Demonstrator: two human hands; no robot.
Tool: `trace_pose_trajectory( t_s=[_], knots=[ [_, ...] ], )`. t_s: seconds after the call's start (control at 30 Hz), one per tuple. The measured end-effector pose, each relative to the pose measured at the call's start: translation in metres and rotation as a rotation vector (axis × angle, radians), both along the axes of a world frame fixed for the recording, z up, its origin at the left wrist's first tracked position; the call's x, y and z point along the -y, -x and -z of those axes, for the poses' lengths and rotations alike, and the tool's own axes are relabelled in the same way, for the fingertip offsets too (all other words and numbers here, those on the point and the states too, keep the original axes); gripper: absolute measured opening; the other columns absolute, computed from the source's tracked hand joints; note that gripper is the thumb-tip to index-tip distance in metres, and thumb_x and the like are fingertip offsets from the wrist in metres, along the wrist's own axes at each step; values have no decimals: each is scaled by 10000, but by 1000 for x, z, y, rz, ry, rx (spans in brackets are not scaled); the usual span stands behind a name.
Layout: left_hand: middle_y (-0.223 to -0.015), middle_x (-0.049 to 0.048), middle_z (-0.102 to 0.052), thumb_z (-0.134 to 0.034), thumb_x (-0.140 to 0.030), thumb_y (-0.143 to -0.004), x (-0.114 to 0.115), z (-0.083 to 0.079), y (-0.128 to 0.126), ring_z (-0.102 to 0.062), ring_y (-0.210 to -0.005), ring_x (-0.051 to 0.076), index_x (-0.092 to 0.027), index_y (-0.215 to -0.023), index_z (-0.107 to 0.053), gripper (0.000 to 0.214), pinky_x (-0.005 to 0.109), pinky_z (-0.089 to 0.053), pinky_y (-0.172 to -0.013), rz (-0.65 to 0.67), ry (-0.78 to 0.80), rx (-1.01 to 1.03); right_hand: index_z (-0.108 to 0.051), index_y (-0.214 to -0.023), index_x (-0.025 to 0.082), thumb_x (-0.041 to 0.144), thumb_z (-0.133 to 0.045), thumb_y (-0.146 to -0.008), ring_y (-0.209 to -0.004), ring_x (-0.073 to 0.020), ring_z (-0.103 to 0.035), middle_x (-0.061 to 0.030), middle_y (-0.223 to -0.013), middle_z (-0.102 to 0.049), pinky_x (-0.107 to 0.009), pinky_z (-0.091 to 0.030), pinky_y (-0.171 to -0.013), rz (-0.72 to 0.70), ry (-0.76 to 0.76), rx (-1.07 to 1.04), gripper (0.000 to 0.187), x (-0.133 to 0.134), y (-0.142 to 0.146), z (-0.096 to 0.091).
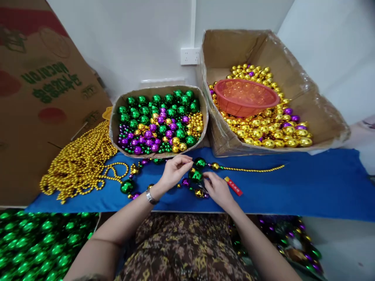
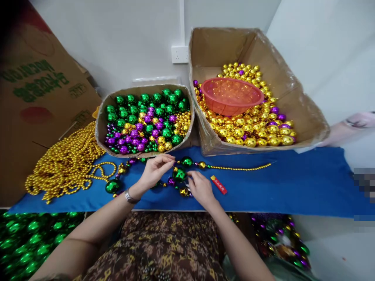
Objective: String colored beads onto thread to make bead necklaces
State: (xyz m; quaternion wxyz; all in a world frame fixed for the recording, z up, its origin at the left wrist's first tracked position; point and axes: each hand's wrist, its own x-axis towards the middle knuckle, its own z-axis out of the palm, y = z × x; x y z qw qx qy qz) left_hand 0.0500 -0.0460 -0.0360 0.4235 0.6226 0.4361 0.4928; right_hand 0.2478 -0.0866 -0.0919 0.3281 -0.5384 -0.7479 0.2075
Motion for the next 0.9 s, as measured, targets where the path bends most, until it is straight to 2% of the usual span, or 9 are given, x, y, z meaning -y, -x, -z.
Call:
trace_pose_trajectory(
  t_s=[0.2,0.3,0.37,0.43,0.5,0.6,0.67,0.77,0.9],
  knots=[
    [-931,80,-704,-652,-270,-842,-11,-38,-14,-653,-903,168,-162,-799,-672,119,309,-516,-796,97,-254,-57,-610,-1121,204,282,-495,-947,-866,-170,-663,-71,-1044,-684,-293,-521,-796,-25,-143,-157,223,-9,6,-44],
    [-907,69,-709,-651,-270,-841,-13,-52,-24,-659,-875,158,-160,-790,-664,122,297,-526,-782,108,-261,0,-645,-1016,194,267,-503,-950,-913,-173,-657,-67,-974,-692,-292,-519,-825,-64,-193,-168,173,-15,14,-45],
    [-896,65,-709,-652,-274,-838,-13,-52,-26,-659,-839,149,-156,-788,-656,128,279,-530,-748,95,-226,52,-658,-958,186,256,-501,-951,-868,-167,-662,-63,-911,-692,-287,-523,-808,-69,-188,-165,173,-17,15,-39],
    [-904,69,-707,-625,-291,-857,-11,-41,-25,-658,-826,149,-152,-836,-652,144,280,-533,-743,75,-162,81,-664,-951,182,254,-491,-954,-797,-158,-664,-60,-880,-687,-281,-531,-768,-61,-164,-176,188,-17,12,-31],
    [-1011,95,-695,-601,-305,-870,-6,-20,-22,-659,-909,173,-151,-994,-641,202,317,-535,-809,100,-113,37,-666,-972,187,273,-482,-958,-702,-139,-659,-52,-877,-683,-272,-536,-713,-28,-117,-226,203,-15,8,-27],
    [-1280,151,-585,-662,-307,-808,6,20,-21,-567,-1172,255,-163,-1281,-506,518,421,-468,-989,262,-155,-212,-664,-1020,204,328,-491,-954,-632,-123,-657,-37,-876,-680,-263,-543,-658,36,-25,-365,223,-11,8,-26],
    [-1340,172,-532,-709,-327,-757,16,44,-24,-505,-1242,297,-157,-1346,-435,672,462,-422,-1042,337,-193,-423,-670,-1023,211,362,-513,-939,-637,-125,-664,-31,-873,-679,-260,-549,-642,46,27,-457,233,-9,10,-28],
    [-1238,182,-587,-659,-298,-781,25,65,-28,-575,-1121,307,-135,-1402,-346,714,466,-484,-938,345,-175,-723,-685,-1003,215,399,-550,-913,-647,-124,-669,-22,-848,-676,-252,-557,-638,67,81,-551,245,-6,10,-33],
    [-1062,158,-652,-466,-143,-831,23,69,-18,-646,-903,276,-122,-1482,-213,698,395,-528,-737,332,-194,-1044,-688,-1003,214,443,-583,-890,-609,-100,-650,-1,-775,-664,-230,-560,-613,253,78,-684,276,-1,-13,-39]
  ],
)
